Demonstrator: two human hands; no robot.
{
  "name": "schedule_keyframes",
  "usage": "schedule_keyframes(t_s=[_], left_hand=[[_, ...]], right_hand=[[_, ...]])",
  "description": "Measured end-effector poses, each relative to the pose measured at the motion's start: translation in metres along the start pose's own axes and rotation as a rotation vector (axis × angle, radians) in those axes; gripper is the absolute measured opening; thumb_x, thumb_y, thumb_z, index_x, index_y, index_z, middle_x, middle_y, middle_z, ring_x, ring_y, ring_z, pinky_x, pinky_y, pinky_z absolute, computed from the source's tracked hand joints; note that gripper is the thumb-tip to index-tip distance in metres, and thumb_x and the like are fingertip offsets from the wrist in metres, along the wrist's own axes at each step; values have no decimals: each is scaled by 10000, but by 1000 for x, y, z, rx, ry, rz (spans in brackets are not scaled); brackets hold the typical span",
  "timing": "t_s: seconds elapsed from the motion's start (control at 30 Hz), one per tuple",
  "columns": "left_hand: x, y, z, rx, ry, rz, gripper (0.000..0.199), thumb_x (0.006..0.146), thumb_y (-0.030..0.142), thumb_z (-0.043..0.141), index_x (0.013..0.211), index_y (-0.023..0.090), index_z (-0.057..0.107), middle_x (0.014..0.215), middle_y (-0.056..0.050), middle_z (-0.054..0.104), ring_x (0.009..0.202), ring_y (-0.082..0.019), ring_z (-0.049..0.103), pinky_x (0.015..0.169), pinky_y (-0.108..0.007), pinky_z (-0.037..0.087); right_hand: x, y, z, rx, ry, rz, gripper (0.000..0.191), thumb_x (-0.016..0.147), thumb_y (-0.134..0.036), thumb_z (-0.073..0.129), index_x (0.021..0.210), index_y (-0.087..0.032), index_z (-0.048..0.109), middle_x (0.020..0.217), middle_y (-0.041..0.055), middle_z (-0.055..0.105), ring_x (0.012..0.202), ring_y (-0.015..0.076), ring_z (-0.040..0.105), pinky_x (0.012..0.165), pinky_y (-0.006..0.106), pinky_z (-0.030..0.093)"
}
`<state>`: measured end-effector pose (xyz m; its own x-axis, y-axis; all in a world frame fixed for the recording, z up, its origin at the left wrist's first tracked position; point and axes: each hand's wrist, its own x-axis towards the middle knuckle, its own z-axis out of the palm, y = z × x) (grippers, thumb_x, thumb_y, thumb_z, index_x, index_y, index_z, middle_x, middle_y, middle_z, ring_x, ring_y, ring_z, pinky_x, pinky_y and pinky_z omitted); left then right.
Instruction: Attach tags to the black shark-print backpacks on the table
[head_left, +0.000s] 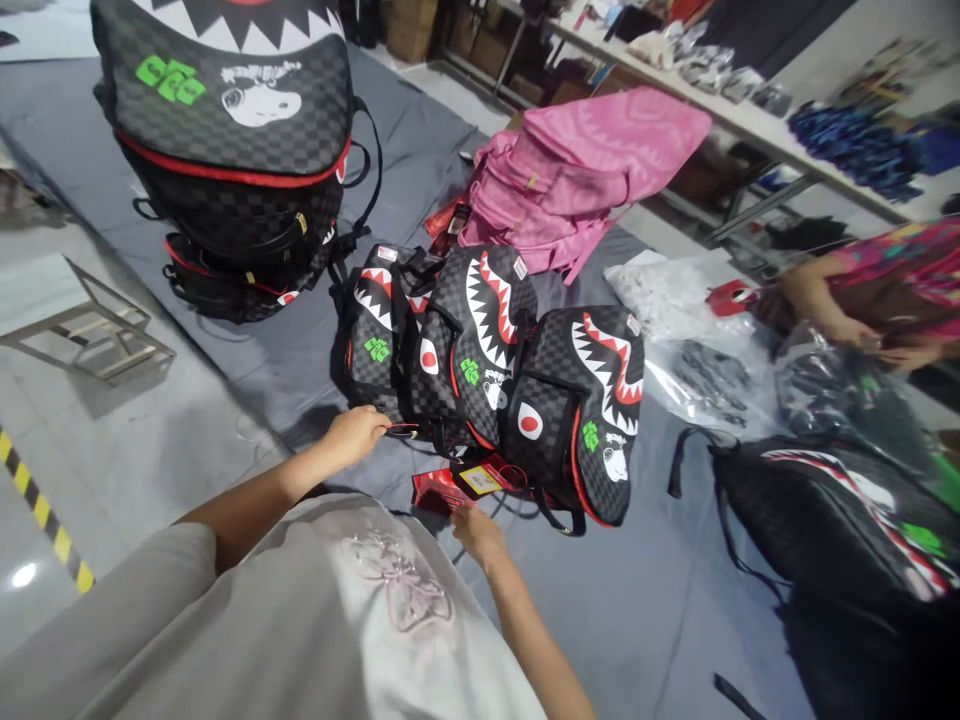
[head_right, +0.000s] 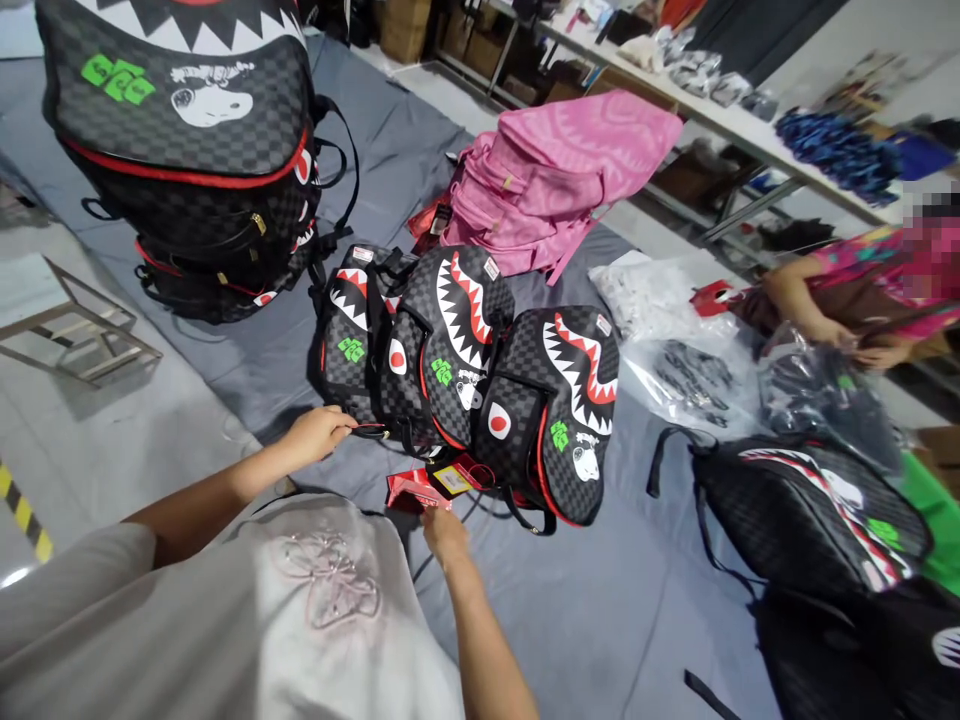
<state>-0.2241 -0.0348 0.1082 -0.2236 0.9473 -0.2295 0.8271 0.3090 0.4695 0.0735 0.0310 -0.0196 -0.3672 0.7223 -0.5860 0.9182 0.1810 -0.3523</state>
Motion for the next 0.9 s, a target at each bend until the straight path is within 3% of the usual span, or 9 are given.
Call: schedule_keyframes(t_s=[0.2, 0.27, 0.33, 0.4, 0.5, 0.6, 0.7, 0.9], left_hand=[[15, 2, 8, 106, 44, 71, 324, 956, 222, 461, 1126, 283, 730, 1037, -36, 682, 952, -183, 660, 730, -254, 461], [21, 5, 12, 128, 41, 101, 327, 960, 230, 451, 1130, 279, 726, 1029, -41, 675, 932, -183, 657, 715, -257, 454], [26, 9, 15, 155, 34, 130, 334, 964, 232, 433, 1122, 268, 724, 1021, -50, 667, 905, -187, 656, 701, -265, 447], [30, 12, 18, 185, 27, 145, 345, 967, 227, 405, 1093, 245, 727, 1002, -63, 659, 868, -197, 656, 685, -280, 442], [34, 15, 21, 221, 13, 147, 352, 957, 197, 384, 1042, 207, 725, 980, -84, 650, 827, -213, 656, 670, -301, 444], [36, 16, 23, 234, 2, 161, 344, 936, 162, 393, 1049, 198, 715, 997, -98, 646, 848, -225, 658, 698, -316, 463], [40, 21, 25, 240, 5, 212, 345, 928, 152, 394, 1036, 188, 719, 979, -108, 651, 834, -235, 666, 693, -327, 477], [70, 26, 30, 241, 17, 374, 234, 897, 238, 514, 936, 219, 745, 880, -77, 669, 748, -220, 675, 619, -292, 474]], right_hand=[[-7, -15, -1, 108, 30, -3, 251, 739, -70, 521, 820, -196, 723, 807, 95, 726, 818, 247, 686, 723, 318, 474], [-10, -28, -6, 196, 72, -72, 357, 809, -107, 437, 1038, -195, 696, 863, 70, 733, 805, 205, 684, 720, 287, 495], [-10, -46, -16, 310, 171, -167, 486, 856, -133, 348, 1287, -186, 566, 944, 52, 732, 805, 172, 678, 748, 273, 509], [-5, -67, -29, 454, 301, -282, 533, 863, -172, 343, 1382, -178, 462, 948, 42, 727, 759, 167, 667, 750, 282, 513], [7, -94, -42, 615, 396, -390, 500, 829, -213, 406, 1323, -175, 473, 846, 24, 714, 642, 174, 641, 674, 295, 506], [14, -109, -44, 745, 353, -397, 391, 833, -258, 423, 1214, -186, 476, 797, 14, 690, 591, 172, 631, 620, 289, 501], [14, -113, -42, 835, 346, -452, 301, 854, -311, 401, 1123, -194, 468, 754, 9, 658, 548, 171, 612, 569, 284, 499], [32, -107, -42, 700, 430, -424, 351, 829, -333, 402, 1128, -182, 508, 749, 22, 661, 589, 187, 619, 555, 278, 479]])
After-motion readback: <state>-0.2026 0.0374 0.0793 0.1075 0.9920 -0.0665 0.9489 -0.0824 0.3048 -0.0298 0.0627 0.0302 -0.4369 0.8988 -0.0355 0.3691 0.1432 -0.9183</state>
